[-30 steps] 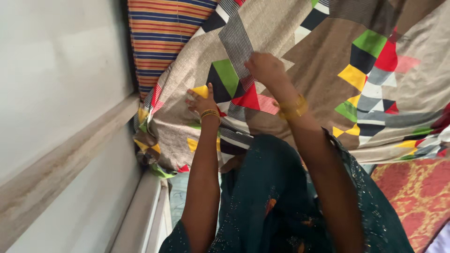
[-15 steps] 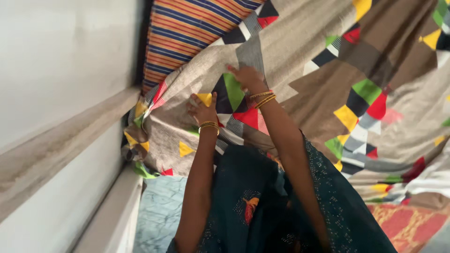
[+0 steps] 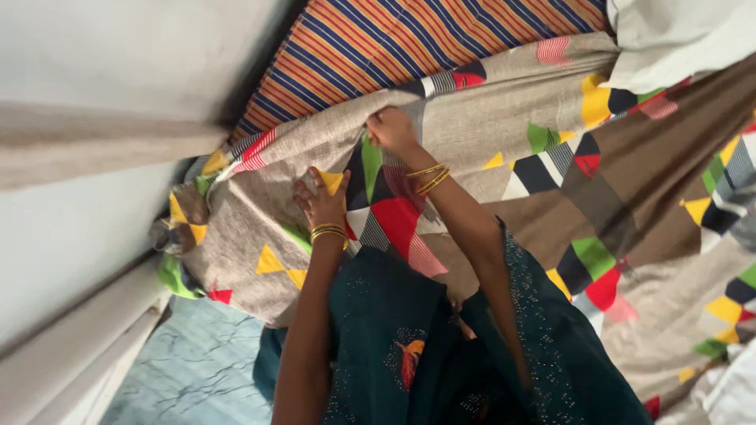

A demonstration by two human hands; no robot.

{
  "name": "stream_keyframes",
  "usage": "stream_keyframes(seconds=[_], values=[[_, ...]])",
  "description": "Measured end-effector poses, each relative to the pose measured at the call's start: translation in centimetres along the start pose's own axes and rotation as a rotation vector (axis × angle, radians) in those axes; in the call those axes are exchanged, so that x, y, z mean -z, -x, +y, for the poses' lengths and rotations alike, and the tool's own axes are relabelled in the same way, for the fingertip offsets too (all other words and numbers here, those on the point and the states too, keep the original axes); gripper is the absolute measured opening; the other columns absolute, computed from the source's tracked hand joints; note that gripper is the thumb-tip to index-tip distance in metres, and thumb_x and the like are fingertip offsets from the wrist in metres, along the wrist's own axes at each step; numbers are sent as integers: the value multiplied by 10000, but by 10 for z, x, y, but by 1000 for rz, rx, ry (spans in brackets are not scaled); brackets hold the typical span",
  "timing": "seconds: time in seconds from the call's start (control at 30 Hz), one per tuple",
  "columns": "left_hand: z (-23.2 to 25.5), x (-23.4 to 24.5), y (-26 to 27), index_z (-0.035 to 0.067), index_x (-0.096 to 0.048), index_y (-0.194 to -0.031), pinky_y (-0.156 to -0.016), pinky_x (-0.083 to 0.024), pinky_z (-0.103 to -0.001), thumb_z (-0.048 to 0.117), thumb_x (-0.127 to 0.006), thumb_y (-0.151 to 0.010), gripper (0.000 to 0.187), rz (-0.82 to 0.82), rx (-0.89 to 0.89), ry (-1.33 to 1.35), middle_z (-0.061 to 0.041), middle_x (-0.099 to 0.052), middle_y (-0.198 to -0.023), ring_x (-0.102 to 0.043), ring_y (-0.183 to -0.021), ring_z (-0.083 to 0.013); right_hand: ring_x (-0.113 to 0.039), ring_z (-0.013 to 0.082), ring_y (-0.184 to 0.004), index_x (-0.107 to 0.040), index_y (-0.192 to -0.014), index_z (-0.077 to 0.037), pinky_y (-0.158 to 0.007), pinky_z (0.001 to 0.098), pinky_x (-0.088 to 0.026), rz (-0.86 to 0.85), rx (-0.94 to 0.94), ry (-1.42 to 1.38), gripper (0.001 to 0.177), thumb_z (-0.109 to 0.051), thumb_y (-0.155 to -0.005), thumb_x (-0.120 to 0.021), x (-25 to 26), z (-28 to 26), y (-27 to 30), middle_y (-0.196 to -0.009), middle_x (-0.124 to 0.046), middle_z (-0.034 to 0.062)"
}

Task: The person folds a large patterned cloth on a bed by hand, aligning the edges and smoothing the fabric.

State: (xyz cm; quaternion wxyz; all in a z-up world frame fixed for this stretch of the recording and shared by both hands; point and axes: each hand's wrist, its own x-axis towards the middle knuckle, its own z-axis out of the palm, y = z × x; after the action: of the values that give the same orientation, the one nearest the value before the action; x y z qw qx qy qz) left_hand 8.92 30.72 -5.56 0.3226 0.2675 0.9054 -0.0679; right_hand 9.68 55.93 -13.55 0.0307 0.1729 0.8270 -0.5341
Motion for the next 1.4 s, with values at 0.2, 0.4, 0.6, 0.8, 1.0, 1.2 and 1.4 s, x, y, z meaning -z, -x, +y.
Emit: stream_keyframes(seconds=[0.2, 0.4, 0.6, 0.8, 1.0, 1.2, 1.4], values=[[-6, 34, 11, 546, -230, -1600, -1196, -106, -598, 101, -703, -891, 962, -19, -15, -31, -203, 38, -1710, 5, -1504, -552, -702, 150, -504, -699, -699, -28, -496, 308, -553, -23, -323, -231, 491, -400, -998, -582, -2, -20, -20, -610, -707, 68], [-46, 29, 19, 234, -259, -1613, -1276, -82, -503, 400, -773, -840, 942, 202, 43, 323, -144, -82, -1704, -6, -1570, -434, -711, 232, -578, -700, -809, -19, -574, 362, -557, 90, -177, -292, 454, -369, -1050, -539, -9, 0, 4, -643, -712, 81], [-91, -17, 13, 141, -628, -1323, -1247, -411, -413, 275, -651, -993, 358, 588, -29, 761, -126, -591, -1564, -527, -1455, -342, -681, 405, -880, -654, -1092, -42, -744, 466, -540, 332, 303, 213, 245, -276, -1024, -634, -14, -51, 54, -970, -707, 196], [-166, -42, 35, 67, -595, -1377, -1248, -346, -511, 261, -621, -1024, 403, 997, 500, 527, -180, -579, -1501, -479, -1443, -403, -709, 346, -928, -662, -1137, -92, -783, 419, -560, 306, 394, 121, 144, -205, -1063, -611, -20, -125, 54, -1045, -728, 153], [-163, -35, 48, 174, -306, -1636, -1230, -83, -662, 563, -718, -875, 949, 577, 520, 357, -216, -134, -1707, -29, -1536, -528, -691, 356, -760, -632, -1387, -39, -654, 456, -528, 167, 316, 362, 487, -259, -958, -701, -42, -141, -3, -852, -714, 154], [-176, 23, 55, 300, -203, -1627, -1184, 9, -714, 788, -750, -673, 1203, 207, 626, 332, -164, -85, -1718, 56, -1533, -563, -680, 314, -799, -664, -929, -83, -695, 432, -522, 208, 366, 453, 104, -155, -1003, -673, -56, -149, -67, -818, -674, 147], [-195, 62, 40, 315, -96, -1649, -1186, -40, -693, 856, -782, -490, 1451, -29, 648, 358, -271, -72, -1673, -24, -1514, -544, -651, 335, -916, -638, -1106, -49, -783, 446, -514, 324, 489, 354, 101, -47, -1005, -637, -64, -156, -113, -1005, -666, 142]])
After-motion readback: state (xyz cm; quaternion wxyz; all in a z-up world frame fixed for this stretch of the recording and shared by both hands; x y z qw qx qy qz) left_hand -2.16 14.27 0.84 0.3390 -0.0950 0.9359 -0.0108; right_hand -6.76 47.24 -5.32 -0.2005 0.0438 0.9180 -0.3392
